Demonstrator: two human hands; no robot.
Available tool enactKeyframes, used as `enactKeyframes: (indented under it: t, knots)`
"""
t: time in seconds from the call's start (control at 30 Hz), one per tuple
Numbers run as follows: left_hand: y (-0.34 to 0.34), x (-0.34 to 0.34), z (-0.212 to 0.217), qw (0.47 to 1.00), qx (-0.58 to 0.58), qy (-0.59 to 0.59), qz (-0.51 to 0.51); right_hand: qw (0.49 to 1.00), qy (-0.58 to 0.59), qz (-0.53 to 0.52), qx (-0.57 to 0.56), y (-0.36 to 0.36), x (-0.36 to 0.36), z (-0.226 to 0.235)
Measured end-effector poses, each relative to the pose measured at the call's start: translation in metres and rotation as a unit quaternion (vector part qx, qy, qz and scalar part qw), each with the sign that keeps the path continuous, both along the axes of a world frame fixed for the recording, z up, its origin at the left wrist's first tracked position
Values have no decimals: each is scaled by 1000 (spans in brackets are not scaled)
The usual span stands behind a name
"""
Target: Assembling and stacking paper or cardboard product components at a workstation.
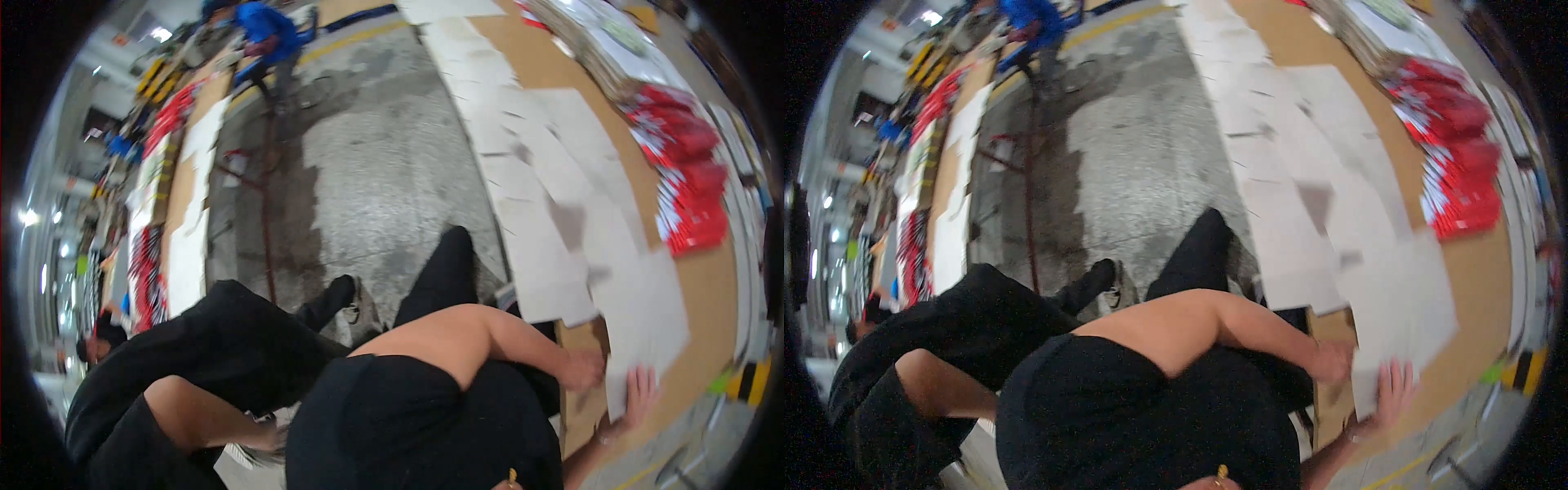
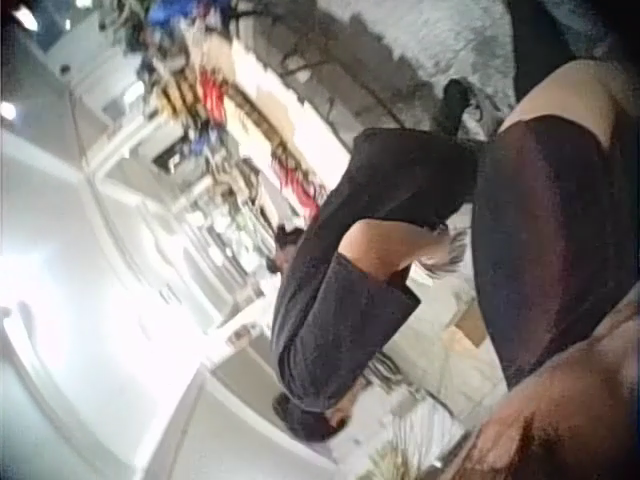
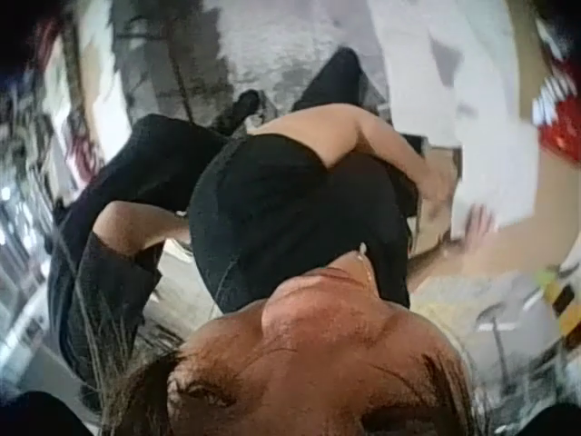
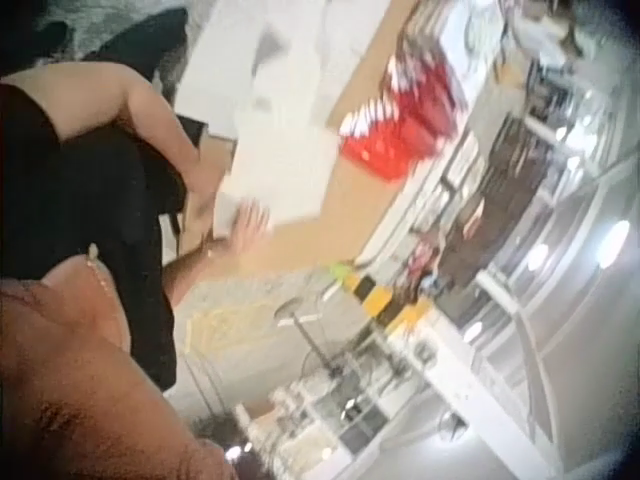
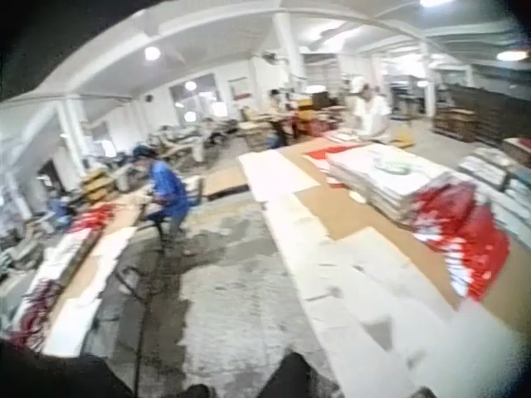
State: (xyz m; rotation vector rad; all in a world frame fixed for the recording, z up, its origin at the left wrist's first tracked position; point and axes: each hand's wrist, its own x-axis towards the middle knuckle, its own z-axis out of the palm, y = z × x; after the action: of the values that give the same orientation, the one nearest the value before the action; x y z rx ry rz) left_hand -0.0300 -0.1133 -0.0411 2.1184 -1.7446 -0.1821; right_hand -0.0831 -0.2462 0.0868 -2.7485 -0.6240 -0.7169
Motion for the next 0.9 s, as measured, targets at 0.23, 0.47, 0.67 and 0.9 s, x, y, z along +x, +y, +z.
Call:
enactKeyframes:
  t: [0.23,0.47,0.67,0.9]
  knots:
    - [17,-18,96,925,73,181,-325,986,66,-109,103,-71,-103,-91]
    - [63,44,120,995,-62,76,-27,957,108,-170,208,-48,-100,-143]
    - [69,57,86,998,57,6,-33,941,120,-216,231,-50,-132,-124]
    - [90,71,62,983,182,-7,-5,941,129,-165,264,-35,-124,-132]
